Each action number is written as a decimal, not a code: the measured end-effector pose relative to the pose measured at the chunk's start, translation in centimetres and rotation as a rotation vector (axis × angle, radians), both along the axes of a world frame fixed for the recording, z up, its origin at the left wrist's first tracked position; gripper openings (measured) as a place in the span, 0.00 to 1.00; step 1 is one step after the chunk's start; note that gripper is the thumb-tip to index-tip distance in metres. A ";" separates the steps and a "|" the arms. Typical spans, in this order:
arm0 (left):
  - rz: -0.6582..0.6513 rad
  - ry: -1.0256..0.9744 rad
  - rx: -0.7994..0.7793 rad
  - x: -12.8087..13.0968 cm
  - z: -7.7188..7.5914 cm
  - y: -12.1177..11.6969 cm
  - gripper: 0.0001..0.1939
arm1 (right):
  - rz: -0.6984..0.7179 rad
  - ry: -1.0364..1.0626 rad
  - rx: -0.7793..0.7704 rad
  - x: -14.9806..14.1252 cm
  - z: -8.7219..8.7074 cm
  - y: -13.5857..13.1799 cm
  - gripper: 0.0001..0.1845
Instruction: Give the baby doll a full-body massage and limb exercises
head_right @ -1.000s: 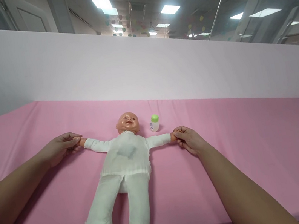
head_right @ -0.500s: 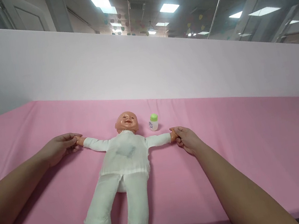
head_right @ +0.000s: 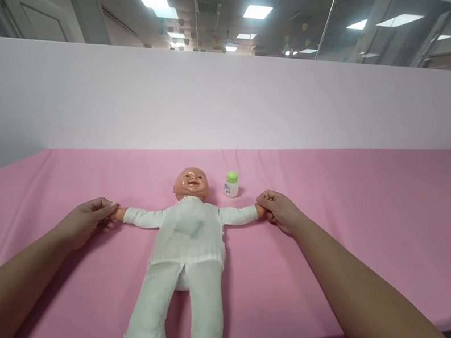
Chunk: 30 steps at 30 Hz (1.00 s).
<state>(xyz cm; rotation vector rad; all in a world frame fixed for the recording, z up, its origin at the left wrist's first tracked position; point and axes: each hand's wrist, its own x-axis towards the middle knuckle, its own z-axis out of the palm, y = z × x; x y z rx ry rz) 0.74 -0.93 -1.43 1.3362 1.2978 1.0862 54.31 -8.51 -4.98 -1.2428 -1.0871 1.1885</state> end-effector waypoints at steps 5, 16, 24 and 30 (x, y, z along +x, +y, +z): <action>-0.002 0.127 -0.016 -0.2 -0.4 0.5 0.22 | -0.051 -0.069 -0.012 -0.3 -0.2 0.2 0.24; -0.062 -0.085 -0.109 -0.4 -0.3 0.6 0.29 | 0.053 0.029 0.024 0.4 0.7 -0.6 0.27; -0.080 0.017 -0.056 -0.9 -0.7 0.8 0.24 | 0.054 -0.051 0.014 0.6 0.7 -0.8 0.20; -0.032 0.118 -0.038 -0.8 -0.8 0.9 0.23 | -0.025 -0.137 -0.016 0.2 0.3 -0.3 0.23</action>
